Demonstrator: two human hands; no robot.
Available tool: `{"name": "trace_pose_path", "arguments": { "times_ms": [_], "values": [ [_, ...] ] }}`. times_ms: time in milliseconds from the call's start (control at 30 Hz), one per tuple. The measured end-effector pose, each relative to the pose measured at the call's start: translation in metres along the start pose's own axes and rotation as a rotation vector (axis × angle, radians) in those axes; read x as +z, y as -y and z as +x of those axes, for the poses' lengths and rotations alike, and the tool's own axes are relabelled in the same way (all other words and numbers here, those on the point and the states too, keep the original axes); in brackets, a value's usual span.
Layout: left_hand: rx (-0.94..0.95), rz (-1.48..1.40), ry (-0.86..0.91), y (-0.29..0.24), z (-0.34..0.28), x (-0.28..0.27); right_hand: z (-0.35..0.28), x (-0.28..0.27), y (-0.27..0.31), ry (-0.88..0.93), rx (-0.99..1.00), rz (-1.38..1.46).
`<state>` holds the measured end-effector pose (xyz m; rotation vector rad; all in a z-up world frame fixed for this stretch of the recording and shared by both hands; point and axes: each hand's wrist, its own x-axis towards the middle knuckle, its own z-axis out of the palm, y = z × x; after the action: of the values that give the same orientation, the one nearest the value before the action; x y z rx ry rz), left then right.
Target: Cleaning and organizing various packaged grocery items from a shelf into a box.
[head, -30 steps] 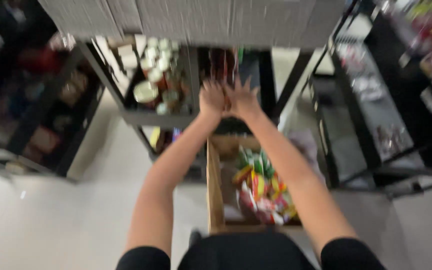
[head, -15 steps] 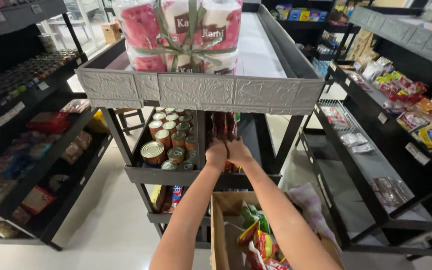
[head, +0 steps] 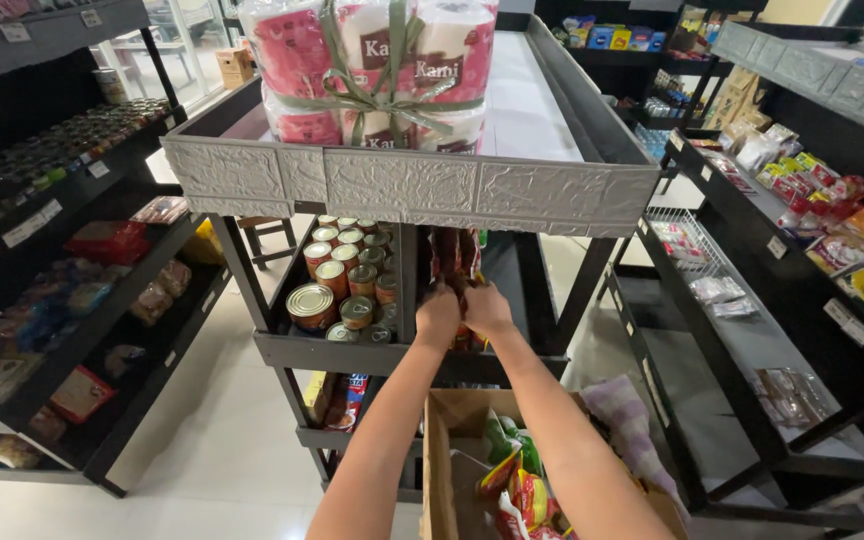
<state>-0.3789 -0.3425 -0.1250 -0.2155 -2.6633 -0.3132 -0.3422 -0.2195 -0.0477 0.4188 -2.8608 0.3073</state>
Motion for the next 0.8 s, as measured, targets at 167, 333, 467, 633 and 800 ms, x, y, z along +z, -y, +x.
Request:
{"name": "trace_pose_path", "arguments": {
  "times_ms": [167, 333, 467, 633, 800],
  "values": [
    [0.053, -0.077, 0.007, -0.010, -0.034, -0.070, -0.019, 0.015, -0.001, -0.246, -0.157, 0.122],
    [0.319, -0.016, -0.177, -0.003, -0.067, -0.069, -0.057, 0.019, -0.004, -0.472, -0.285, 0.165],
    [0.464, -0.086, -0.479, -0.018, -0.071, -0.113, -0.073, -0.014, -0.005, -0.557, -0.428, 0.119],
    [0.413, -0.180, -0.442, -0.050, -0.082, -0.166, -0.105, -0.078, -0.004, -0.536, -0.364, 0.110],
    [0.306, -0.434, -0.191, -0.100, -0.141, -0.254, -0.182, -0.151, 0.003, -0.381, -0.375, 0.311]
  ]
}}
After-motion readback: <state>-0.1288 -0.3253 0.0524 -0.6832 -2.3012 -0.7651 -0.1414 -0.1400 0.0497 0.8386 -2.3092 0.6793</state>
